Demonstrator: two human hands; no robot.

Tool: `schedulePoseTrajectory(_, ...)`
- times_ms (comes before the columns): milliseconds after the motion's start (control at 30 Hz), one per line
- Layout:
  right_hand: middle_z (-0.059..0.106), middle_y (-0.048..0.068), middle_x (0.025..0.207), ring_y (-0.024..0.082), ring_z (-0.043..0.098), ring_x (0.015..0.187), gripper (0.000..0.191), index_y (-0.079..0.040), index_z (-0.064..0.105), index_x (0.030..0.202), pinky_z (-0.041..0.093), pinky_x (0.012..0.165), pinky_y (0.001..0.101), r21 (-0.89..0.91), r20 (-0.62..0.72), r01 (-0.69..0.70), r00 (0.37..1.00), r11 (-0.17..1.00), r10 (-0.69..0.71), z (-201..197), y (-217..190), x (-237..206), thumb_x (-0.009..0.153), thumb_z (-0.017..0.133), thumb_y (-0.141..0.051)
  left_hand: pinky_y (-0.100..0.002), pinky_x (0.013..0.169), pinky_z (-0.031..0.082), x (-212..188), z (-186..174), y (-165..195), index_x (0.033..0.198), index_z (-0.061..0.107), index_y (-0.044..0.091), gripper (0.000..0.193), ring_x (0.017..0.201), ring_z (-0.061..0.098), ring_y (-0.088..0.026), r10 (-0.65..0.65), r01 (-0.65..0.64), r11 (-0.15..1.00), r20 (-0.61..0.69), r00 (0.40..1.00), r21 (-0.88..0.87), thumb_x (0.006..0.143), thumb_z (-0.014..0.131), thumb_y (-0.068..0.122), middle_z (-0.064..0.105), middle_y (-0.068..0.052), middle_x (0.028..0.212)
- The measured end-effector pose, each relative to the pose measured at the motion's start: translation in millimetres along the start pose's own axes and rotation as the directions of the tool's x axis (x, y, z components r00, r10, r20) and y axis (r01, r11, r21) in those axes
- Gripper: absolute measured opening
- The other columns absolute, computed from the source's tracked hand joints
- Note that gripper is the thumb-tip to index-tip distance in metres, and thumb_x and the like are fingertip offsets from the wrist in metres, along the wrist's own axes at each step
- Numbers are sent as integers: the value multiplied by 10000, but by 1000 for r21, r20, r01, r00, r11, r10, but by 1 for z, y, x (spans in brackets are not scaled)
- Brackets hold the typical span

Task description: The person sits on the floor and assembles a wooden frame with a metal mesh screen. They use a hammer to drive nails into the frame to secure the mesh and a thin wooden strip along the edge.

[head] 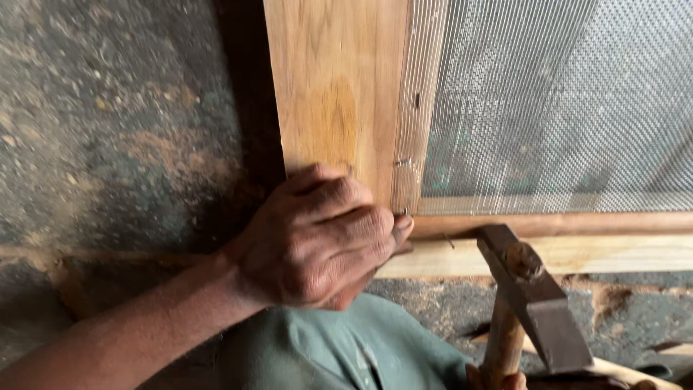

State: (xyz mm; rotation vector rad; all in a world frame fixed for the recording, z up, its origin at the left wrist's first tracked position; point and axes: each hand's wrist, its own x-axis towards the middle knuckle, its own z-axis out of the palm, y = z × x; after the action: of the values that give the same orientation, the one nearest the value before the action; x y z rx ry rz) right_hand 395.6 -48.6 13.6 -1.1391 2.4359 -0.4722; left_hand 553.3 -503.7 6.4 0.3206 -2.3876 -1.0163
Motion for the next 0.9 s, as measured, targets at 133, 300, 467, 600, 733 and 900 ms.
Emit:
schedulePoseTrajectory(133,726,209,1052,328,746,957,739,-32,478,1477,618,849,395,0,-2,12,1000,1000,-12,-4,-3,5,815,803,-79,-346,907,443,-4,9,-4,1017,783,55,109,927,550,-156,27,-27,1000,-54,998,8,1083,760,139,671,7,881)
schedulePoseTrajectory(300,724,212,1053,330,745,971,750,-27,468,1482,622,867,395,-11,-18,50,999,999,-50,-17,7,6,813,803,-75,-339,877,423,-3,10,-3,938,789,74,143,879,535,-154,17,-17,1000,-41,999,18,1059,762,144,685,4,835)
schedulePoseTrajectory(467,729,208,1062,291,763,920,648,-68,520,1459,638,852,387,-22,-72,87,993,996,-88,-22,36,-2,861,768,-37,-367,927,433,1,3,-1,973,789,57,118,901,563,-163,29,-28,999,-33,999,24,1021,736,152,722,-25,879)
schedulePoseTrajectory(600,702,177,1093,299,757,907,587,6,551,1384,627,837,366,-66,-94,207,973,976,-212,-22,41,-2,863,783,-133,-373,928,434,4,-4,2,1014,779,28,124,929,585,-185,49,-46,998,-43,998,51,998,737,144,732,-55,932)
schedulePoseTrajectory(733,697,186,1085,326,746,862,562,65,611,1239,601,771,357,-205,-20,349,933,914,-360,-32,12,13,802,812,-225,-389,917,440,7,-6,6,968,774,48,103,927,604,-200,20,-18,999,-41,999,43,967,762,150,728,-50,919)
schedulePoseTrajectory(900,704,201,1079,322,748,877,570,55,615,1258,603,778,364,-99,-102,143,983,985,-153,-38,-36,38,786,818,-193,-382,907,437,7,-6,6,946,768,41,112,930,607,-205,46,-43,998,-55,997,49,945,771,153,731,-55,944)
